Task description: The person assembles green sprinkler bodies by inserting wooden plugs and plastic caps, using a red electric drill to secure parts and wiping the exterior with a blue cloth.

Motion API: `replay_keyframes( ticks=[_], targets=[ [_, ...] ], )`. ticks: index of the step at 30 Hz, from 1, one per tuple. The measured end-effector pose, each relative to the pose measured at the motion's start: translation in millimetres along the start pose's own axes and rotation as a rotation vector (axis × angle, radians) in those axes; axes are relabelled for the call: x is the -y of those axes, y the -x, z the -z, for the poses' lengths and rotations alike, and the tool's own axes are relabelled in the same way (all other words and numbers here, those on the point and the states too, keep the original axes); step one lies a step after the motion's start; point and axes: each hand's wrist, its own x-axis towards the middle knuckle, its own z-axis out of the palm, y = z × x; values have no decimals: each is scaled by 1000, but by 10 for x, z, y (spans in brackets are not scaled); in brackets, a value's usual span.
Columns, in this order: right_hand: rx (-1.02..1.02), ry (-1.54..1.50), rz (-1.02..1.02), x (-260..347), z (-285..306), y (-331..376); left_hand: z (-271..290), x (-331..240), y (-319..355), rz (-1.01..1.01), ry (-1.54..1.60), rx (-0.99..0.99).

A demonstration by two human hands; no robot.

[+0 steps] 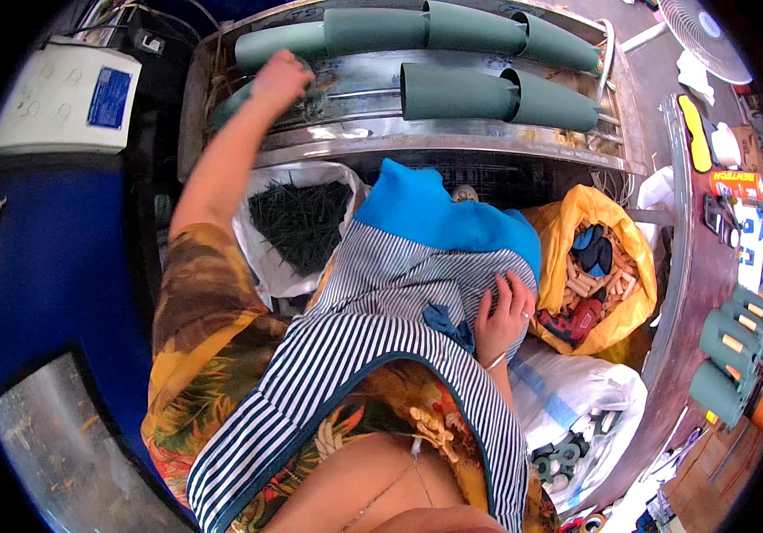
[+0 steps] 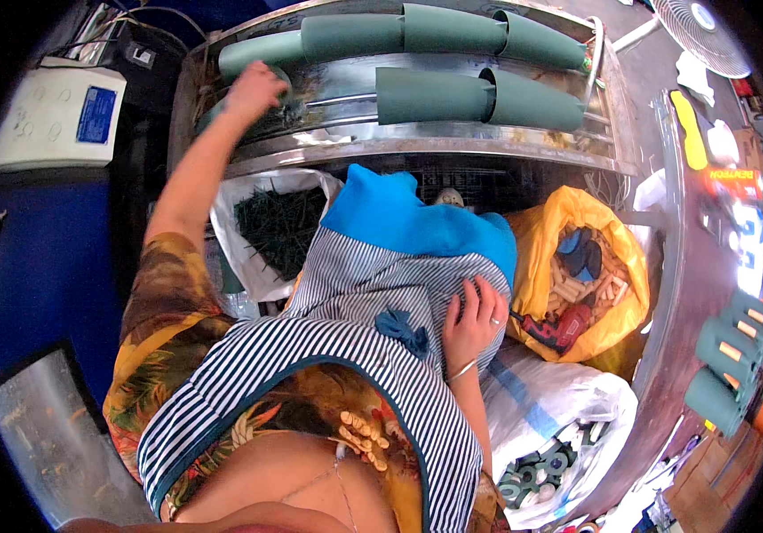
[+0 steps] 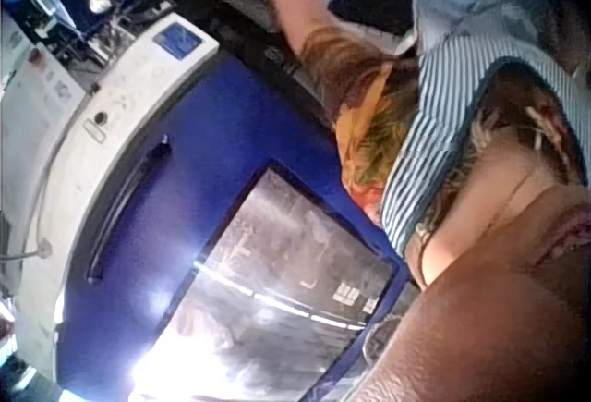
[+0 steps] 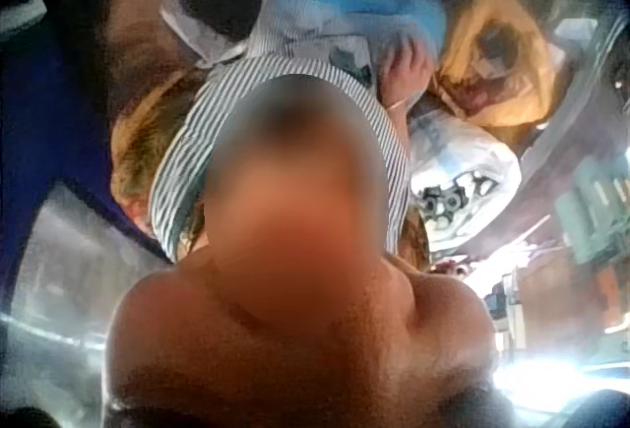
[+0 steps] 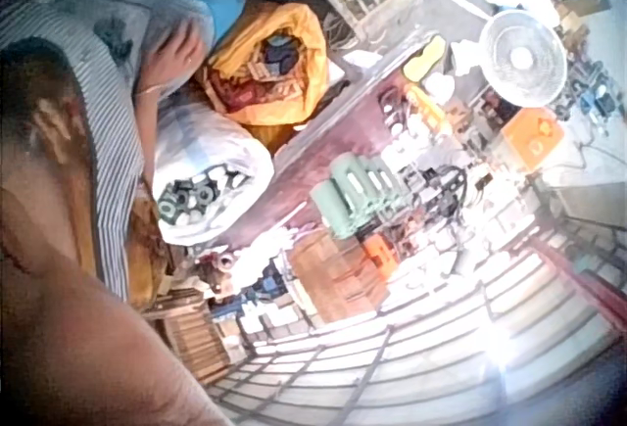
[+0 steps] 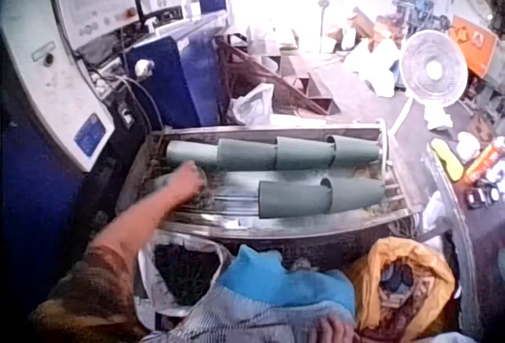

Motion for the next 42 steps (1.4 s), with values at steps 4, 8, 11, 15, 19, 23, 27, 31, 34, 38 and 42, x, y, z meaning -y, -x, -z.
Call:
replay_keyframes(
  ticks=[4, 8, 11, 15, 19, 23, 27, 31, 34, 38, 42],
  targets=[
    [-43, -6, -6, -57, 1, 25, 564, 802, 420, 147, 83, -435],
    [-55, -28, 38, -50, -12, 35, 654, 989, 824, 284, 427, -453],
    [-42, -33, 69, -13, -51, 81, 414, 638, 1048, 201, 553, -434],
    [-72, -31, 77, -69, -54, 131, 646, 219, 996, 213, 557, -487],
    [-105, -97, 78, -158, -100, 188, 729, 93, 959, 116, 739, -437],
    [-309, -444, -79, -176, -168, 93, 347, 332, 1191, 195, 510, -537],
    [-433, -295, -415, -1267, -304, 49, 506, 151, 1040, 243, 519, -457],
    [-337, -278, -871, -2395, -658, -299, 567, 195, 1074, 270, 483, -401],
    [-255, -49, -850, -2937, -934, -780, 411, 463, 1151, 269, 374, -429],
    [59, 170, -648, -3302, -1064, -1000, 672, 224, 739, 359, 621, -247],
    [-262, 4, -696, -4090, -995, -699, 987, 120, 268, 482, 468, -107]
  ],
)
